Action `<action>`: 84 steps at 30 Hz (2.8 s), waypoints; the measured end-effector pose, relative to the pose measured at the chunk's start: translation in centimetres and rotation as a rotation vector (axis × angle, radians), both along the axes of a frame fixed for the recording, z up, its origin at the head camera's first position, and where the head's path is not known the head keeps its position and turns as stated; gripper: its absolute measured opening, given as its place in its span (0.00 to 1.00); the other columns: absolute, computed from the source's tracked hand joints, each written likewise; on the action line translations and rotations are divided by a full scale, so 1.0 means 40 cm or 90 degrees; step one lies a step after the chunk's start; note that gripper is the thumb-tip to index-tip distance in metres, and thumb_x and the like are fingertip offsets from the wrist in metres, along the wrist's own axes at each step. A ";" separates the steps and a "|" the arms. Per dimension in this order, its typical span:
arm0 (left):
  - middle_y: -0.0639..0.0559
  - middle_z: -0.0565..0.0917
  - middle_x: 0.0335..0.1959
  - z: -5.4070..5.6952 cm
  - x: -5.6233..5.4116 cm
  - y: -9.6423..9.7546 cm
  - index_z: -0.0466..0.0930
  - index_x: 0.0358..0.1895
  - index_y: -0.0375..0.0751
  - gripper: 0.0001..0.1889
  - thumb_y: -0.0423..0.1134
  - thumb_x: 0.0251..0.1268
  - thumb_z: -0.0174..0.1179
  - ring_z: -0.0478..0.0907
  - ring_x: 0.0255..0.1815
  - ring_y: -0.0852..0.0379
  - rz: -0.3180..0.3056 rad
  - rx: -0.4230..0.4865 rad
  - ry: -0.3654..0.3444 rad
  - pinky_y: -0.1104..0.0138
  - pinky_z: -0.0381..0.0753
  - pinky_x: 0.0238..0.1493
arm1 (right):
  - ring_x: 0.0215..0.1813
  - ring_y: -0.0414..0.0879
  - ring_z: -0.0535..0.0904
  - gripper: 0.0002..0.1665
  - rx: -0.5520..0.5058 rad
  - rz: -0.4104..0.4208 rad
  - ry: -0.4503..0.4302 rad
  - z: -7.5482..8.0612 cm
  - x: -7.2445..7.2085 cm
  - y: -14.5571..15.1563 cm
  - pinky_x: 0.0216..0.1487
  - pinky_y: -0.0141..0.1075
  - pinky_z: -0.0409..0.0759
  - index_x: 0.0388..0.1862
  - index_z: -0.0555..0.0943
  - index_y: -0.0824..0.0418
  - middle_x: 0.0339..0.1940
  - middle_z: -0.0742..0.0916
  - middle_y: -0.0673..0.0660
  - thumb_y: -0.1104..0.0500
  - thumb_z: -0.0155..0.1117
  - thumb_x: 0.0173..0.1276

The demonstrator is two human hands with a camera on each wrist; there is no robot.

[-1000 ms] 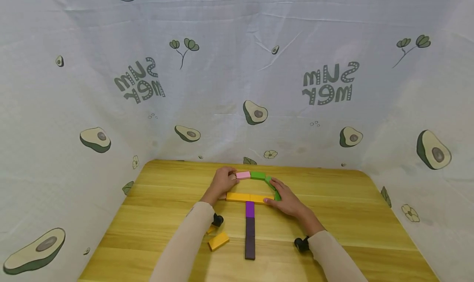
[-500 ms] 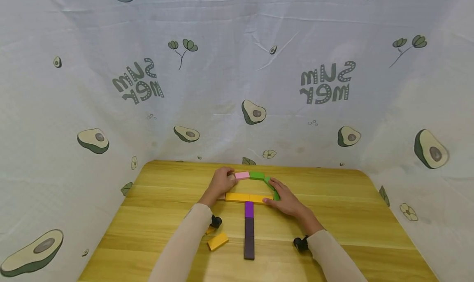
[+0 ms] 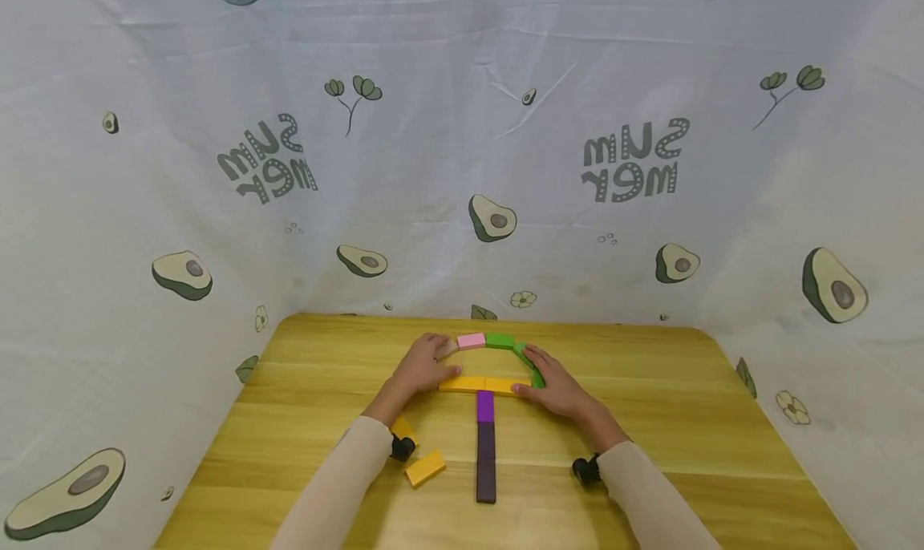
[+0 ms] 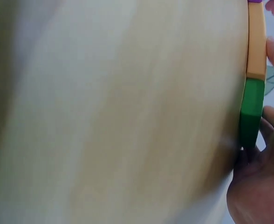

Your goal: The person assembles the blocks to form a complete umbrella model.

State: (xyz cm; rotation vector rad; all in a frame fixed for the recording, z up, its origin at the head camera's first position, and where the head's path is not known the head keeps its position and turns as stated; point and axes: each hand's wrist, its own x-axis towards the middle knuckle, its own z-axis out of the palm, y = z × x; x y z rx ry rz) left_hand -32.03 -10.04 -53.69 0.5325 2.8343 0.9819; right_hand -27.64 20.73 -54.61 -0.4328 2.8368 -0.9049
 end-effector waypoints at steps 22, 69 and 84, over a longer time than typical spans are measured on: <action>0.41 0.71 0.75 0.033 0.217 -0.129 0.70 0.75 0.46 0.40 0.57 0.63 0.71 0.68 0.75 0.36 -0.037 0.040 0.024 0.40 0.71 0.72 | 0.81 0.67 0.60 0.51 -0.006 0.071 0.073 0.062 0.121 0.006 0.76 0.68 0.62 0.82 0.63 0.59 0.83 0.66 0.62 0.36 0.68 0.68; 0.52 0.82 0.60 0.005 0.430 -0.102 0.79 0.66 0.43 0.28 0.50 0.67 0.70 0.79 0.63 0.49 -0.107 -0.026 0.024 0.50 0.78 0.67 | 0.83 0.60 0.60 0.57 0.038 0.164 -0.034 0.032 0.284 -0.145 0.76 0.64 0.66 0.84 0.60 0.48 0.84 0.63 0.53 0.28 0.68 0.62; 0.48 0.87 0.53 0.007 0.441 -0.102 0.83 0.61 0.39 0.24 0.44 0.64 0.73 0.84 0.56 0.51 -0.091 -0.037 0.035 0.55 0.84 0.59 | 0.84 0.60 0.58 0.57 0.025 0.167 -0.040 0.025 0.284 -0.144 0.76 0.64 0.64 0.84 0.60 0.49 0.85 0.63 0.53 0.29 0.69 0.63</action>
